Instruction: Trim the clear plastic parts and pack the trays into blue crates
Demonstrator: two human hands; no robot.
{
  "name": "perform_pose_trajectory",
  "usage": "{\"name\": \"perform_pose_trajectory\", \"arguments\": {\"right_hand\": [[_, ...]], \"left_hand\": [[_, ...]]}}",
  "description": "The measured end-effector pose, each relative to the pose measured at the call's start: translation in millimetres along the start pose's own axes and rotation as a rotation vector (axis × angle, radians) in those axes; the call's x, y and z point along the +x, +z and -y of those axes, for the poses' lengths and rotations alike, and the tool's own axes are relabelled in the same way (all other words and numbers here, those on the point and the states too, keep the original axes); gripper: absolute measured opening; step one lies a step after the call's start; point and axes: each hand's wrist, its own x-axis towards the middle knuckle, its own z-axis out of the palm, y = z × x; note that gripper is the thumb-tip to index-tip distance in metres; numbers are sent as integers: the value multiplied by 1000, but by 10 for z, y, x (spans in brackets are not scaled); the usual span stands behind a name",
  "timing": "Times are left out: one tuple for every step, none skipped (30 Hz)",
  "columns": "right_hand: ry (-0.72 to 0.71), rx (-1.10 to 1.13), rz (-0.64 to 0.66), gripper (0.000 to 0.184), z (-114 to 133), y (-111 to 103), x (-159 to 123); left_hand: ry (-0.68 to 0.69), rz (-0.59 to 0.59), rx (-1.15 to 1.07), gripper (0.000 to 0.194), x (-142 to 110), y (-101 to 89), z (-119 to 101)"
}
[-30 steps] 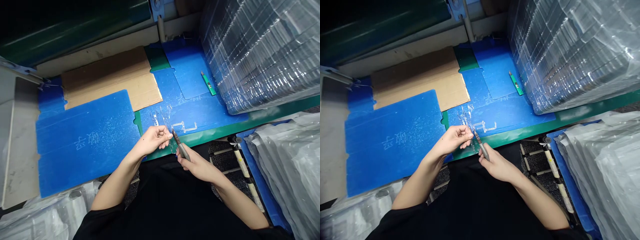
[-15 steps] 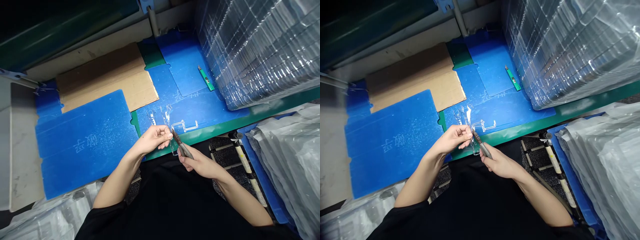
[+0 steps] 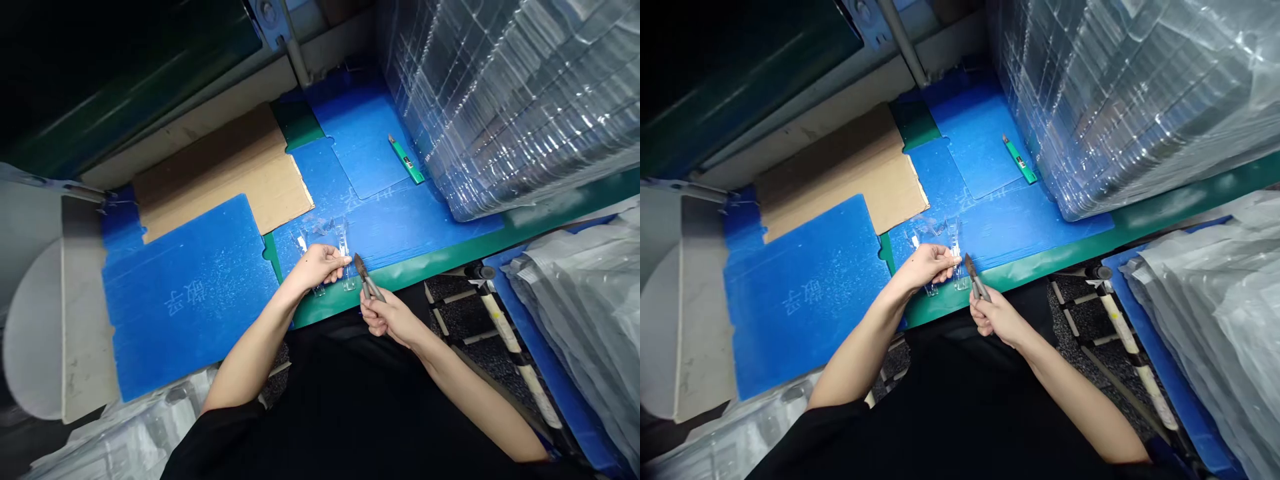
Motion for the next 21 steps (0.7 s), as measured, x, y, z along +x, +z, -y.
{"name": "perform_pose_trajectory", "arguments": {"right_hand": [[1, 5, -4, 35, -30, -37, -47], [0, 8, -9, 34, -61, -77, -103], [-3, 8, -16, 34, -92, -120, -162], [-10, 6, -24, 34, -122, -163, -221], [-20, 2, -32, 34, -148, -205, -277], [-32, -4, -40, 34, -169, -242, -327], [-45, -12, -47, 35, -185, -272, -368], [-57, -22, -51, 35, -193, -294, -399], [-69, -33, -55, 36, -194, -307, -421], [-81, -45, -58, 36, -187, -310, -433], [-93, -59, -62, 37, -173, -305, -436], [-105, -75, -67, 38, -152, -292, -431], [-118, -93, -73, 39, -126, -273, -420], [-131, -113, -77, 40, -98, -250, -406], [-142, -134, -80, 41, -70, -225, -391], [-151, -156, -79, 42, -45, -198, -376], [-158, -179, -74, 44, -27, -171, -363], [-164, -199, -63, 45, -16, -146, -352], [-169, -220, -51, 46, -11, -125, -343], [-173, -242, -44, 46, -10, -110, -333], [-178, -266, -47, 47, -8, -102, -319]], "left_hand": [[-18, -15, 65, 61, -10, 5, -23], [-35, -33, 135, 59, -41, 10, -52], [-46, -62, 213, 56, -92, 10, -87], [-47, -107, 306, 53, -156, 4, -127], [-40, -171, 415, 49, -227, -14, -172], [-24, -263, 537, 44, -293, -46, -219], [0, -380, 659, 39, -345, -96, -266], [23, -505, 763, 32, -373, -163, -312], [42, -615, 838, 28, -370, -244, -354], [62, -686, 877, 31, -331, -334, -389], [84, -704, 883, 38, -260, -425, -417], [113, -676, 866, 46, -162, -507, -437], [143, -622, 839, 49, -49, -570, -451], [174, -567, 812, 46, 66, -609, -461], [204, -527, 788, 38, 167, -623, -467], [227, -512, 771, 28, 239, -617, -471], [244, -522, 760, 19, 271, -601, -474], [255, -551, 754, 13, 254, -587, -473], [260, -592, 750, 11, 185, -591, -467], [260, -645, 745, 12, 62, -624, -454], [252, -709, 741, 14, -114, -694, -430]]}}
